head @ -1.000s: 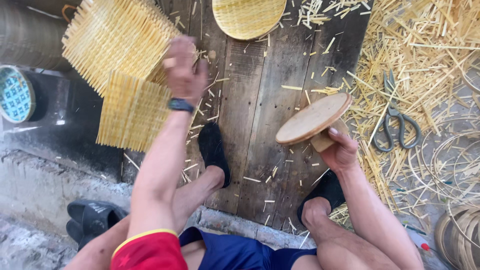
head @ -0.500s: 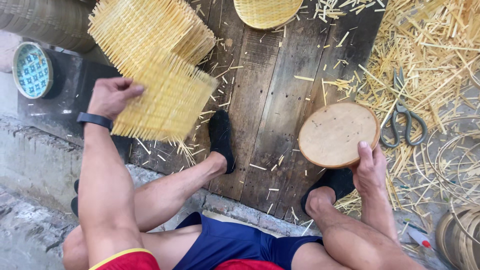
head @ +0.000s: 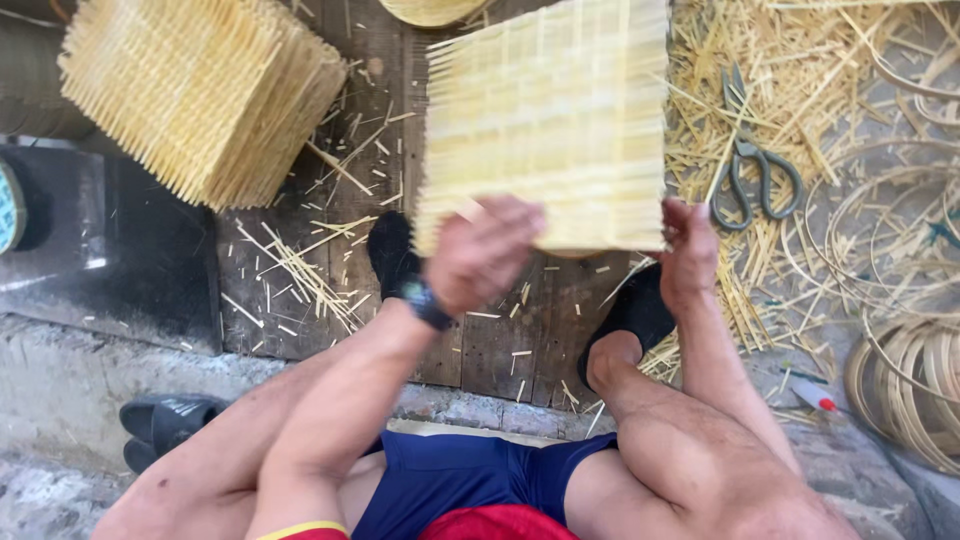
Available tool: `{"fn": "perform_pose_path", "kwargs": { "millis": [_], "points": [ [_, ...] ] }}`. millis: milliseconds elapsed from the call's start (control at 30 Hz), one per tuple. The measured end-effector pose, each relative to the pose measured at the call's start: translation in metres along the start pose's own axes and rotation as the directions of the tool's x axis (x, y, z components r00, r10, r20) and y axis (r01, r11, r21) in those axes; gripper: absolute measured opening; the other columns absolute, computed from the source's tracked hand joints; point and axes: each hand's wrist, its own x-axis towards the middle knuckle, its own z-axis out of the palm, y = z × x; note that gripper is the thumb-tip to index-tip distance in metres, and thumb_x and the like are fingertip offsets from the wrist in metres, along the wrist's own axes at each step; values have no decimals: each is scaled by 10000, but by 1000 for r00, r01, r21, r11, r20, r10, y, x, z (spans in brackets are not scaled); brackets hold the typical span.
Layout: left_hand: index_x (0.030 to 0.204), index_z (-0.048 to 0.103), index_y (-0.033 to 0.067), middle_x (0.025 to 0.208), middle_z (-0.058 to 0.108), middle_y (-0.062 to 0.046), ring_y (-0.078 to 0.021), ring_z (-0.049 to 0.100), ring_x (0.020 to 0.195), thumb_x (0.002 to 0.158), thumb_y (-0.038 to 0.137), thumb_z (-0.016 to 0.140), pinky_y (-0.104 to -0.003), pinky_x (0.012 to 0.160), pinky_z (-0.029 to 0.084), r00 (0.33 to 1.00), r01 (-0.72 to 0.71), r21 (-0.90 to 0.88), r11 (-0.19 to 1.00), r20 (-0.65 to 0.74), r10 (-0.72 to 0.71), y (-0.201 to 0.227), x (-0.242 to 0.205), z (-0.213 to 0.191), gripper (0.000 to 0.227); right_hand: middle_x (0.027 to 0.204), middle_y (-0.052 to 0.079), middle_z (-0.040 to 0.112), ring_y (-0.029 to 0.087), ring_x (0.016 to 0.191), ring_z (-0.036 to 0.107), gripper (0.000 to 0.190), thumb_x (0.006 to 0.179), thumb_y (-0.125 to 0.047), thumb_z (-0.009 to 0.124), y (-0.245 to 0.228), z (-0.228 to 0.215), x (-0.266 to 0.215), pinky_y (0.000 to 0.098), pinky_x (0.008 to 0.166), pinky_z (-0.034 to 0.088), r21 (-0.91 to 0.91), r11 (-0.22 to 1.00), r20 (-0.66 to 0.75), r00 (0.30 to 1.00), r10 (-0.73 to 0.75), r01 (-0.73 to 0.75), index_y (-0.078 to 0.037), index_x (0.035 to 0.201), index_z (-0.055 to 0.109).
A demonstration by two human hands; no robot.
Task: The person sits on the floor and repeatedly assembles small round bamboo baskets. They place a woven bamboo mat over a circular wooden mold, press it down, and trim the excess mat with shears. The finished baskets are stacked nearby.
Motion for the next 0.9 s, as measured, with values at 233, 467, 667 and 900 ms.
{"fn": "perform_pose_path", "kwargs": {
  "millis": [233,467,667,900],
  "points": [
    [1319,656,112,1363,633,-77,-292,574,1272,848,185,822,-426,1069,503,977,-61,113,992,212,36,-28,-37,83,504,993,41,698,85,828,655,270,955,-55,753,-2,-12,28,203,734,553,-335,924,86,982,-166,186,13,1180,620],
    [1210,645,-85,1174,686,-236,-286,652,1021,728,59,906,-425,884,554,475,782,-409,470,-97,-874,-127,-12,55,566,981,65,703,83,833,659,252,944,21,747,15,-32,44,200,746,550,-348,901,83,966,-245,258,2,1145,596],
    [1095,716,-32,987,775,-103,-151,741,834,748,-7,865,-282,788,628,379,793,-566,227,167,-910,-151,-19,44,379,1005,72,718,114,868,697,312,918,10,724,20,-30,44,237,773,589,-277,934,45,974,-222,225,9,1192,574],
    [1128,719,-35,972,769,-80,-132,711,800,760,-18,866,-261,678,559,365,791,-558,250,105,-925,-135,-14,41,396,994,77,710,122,883,668,280,957,-49,755,14,-38,40,246,800,565,-235,927,61,956,-287,293,0,1191,610]
  ]
}}
